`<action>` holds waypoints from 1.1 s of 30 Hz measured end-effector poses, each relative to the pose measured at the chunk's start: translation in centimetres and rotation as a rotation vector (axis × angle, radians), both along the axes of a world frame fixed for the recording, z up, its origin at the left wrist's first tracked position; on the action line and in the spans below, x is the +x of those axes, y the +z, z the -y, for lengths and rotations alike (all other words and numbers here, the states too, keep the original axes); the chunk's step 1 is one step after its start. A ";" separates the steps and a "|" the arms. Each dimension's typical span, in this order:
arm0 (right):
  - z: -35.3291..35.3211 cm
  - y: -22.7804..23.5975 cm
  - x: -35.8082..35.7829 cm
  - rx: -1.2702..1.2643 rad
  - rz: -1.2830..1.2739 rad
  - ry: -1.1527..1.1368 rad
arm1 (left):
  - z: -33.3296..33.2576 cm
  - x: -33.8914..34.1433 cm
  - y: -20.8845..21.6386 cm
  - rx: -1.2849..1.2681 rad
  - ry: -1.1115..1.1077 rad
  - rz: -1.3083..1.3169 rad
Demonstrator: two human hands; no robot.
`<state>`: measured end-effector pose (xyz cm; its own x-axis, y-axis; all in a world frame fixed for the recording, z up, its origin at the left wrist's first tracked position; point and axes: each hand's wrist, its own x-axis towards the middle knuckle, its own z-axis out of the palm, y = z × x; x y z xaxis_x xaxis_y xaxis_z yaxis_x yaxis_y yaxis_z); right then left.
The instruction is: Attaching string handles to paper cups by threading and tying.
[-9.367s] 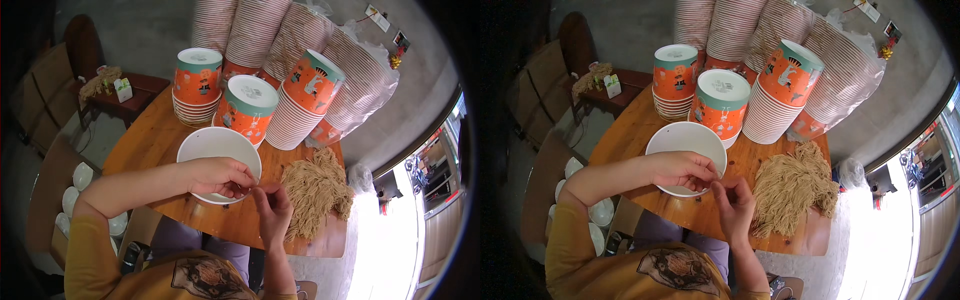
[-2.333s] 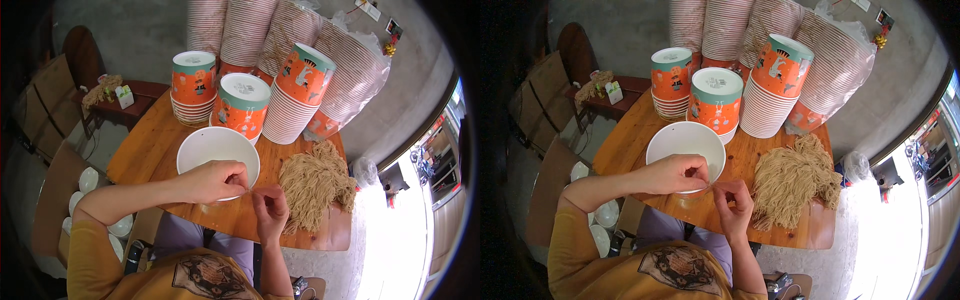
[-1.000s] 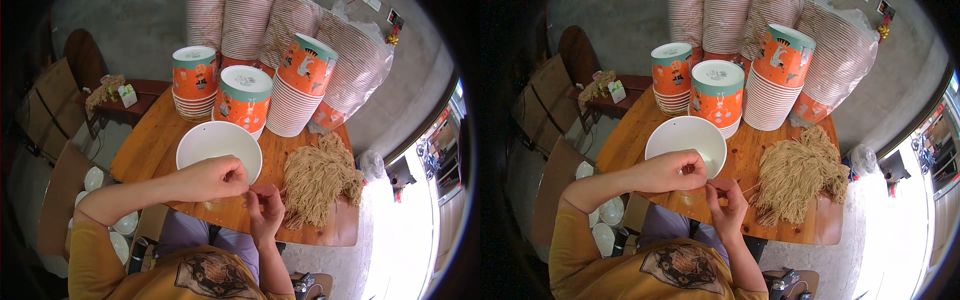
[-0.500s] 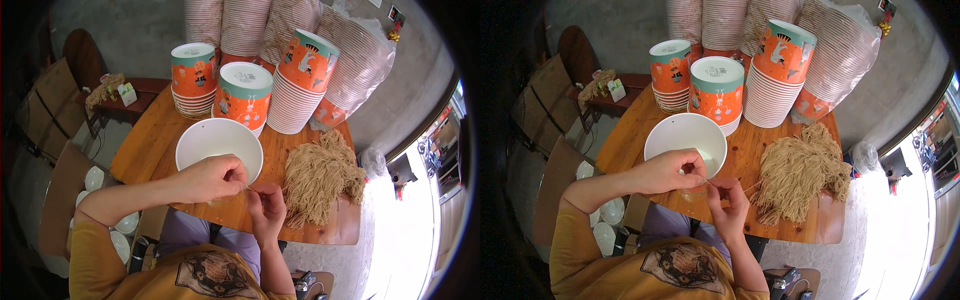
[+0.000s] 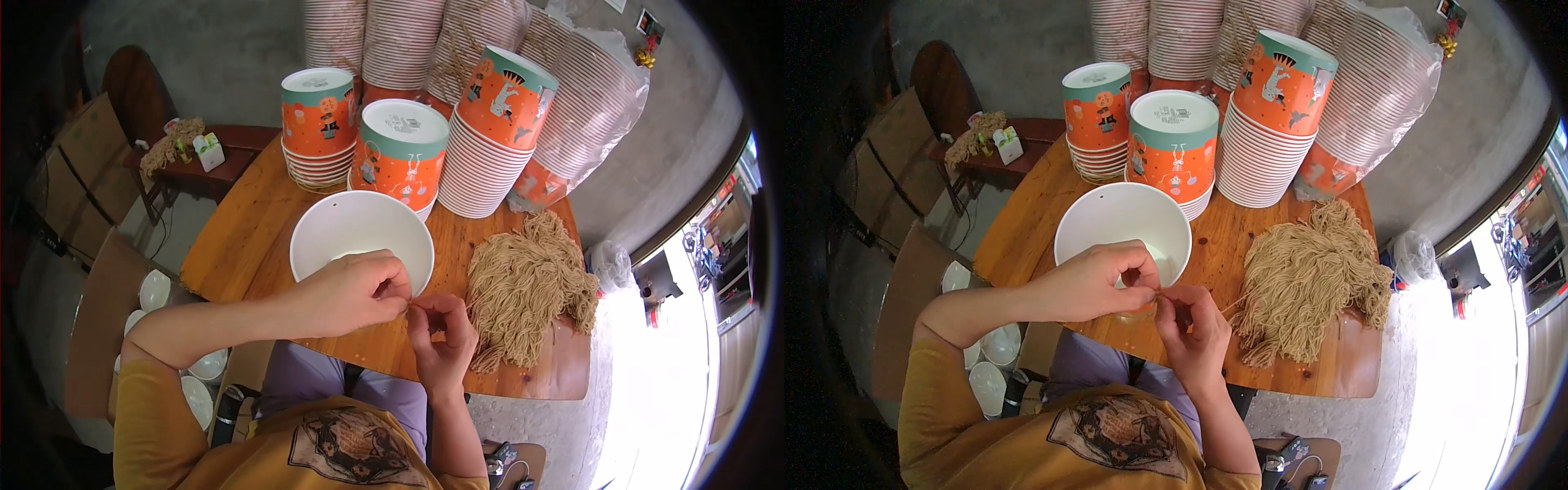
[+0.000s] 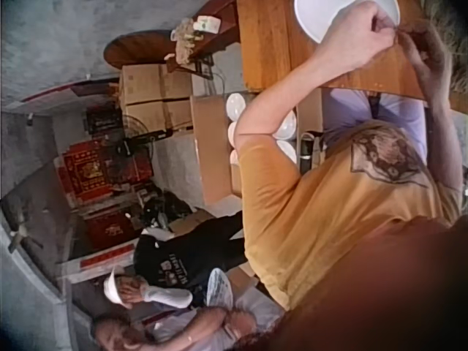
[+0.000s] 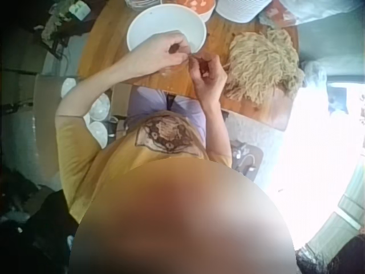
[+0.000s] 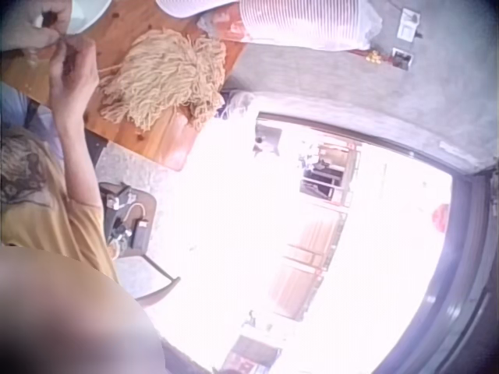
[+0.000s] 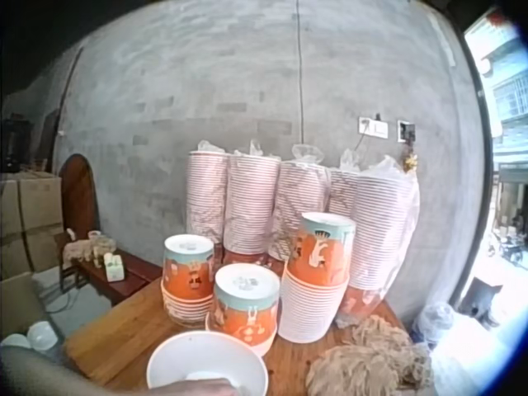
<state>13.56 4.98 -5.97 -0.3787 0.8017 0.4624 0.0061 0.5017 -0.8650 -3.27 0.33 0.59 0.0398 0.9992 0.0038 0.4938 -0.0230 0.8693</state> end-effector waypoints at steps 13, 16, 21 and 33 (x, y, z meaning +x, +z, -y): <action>-0.2 -1.1 0.1 -0.143 -0.184 0.058 | -0.3 -0.1 -0.4 0.081 -0.013 -0.008; -0.3 -0.7 -0.3 -0.078 -0.102 0.045 | -0.5 -0.2 -0.4 -0.037 -0.016 0.134; -0.4 -0.5 -0.6 -0.099 -0.067 0.043 | -0.6 -0.5 -0.2 -0.003 -0.057 0.122; -0.3 0.1 -0.9 -0.254 -0.226 0.082 | -0.4 -0.8 0.8 -0.126 -0.046 0.181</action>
<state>12.70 5.28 -5.85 -0.3573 0.8733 0.3313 -0.2309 0.2611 -0.9373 -4.12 0.71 1.40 0.0952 0.9894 -0.1094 0.3302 0.0723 0.9411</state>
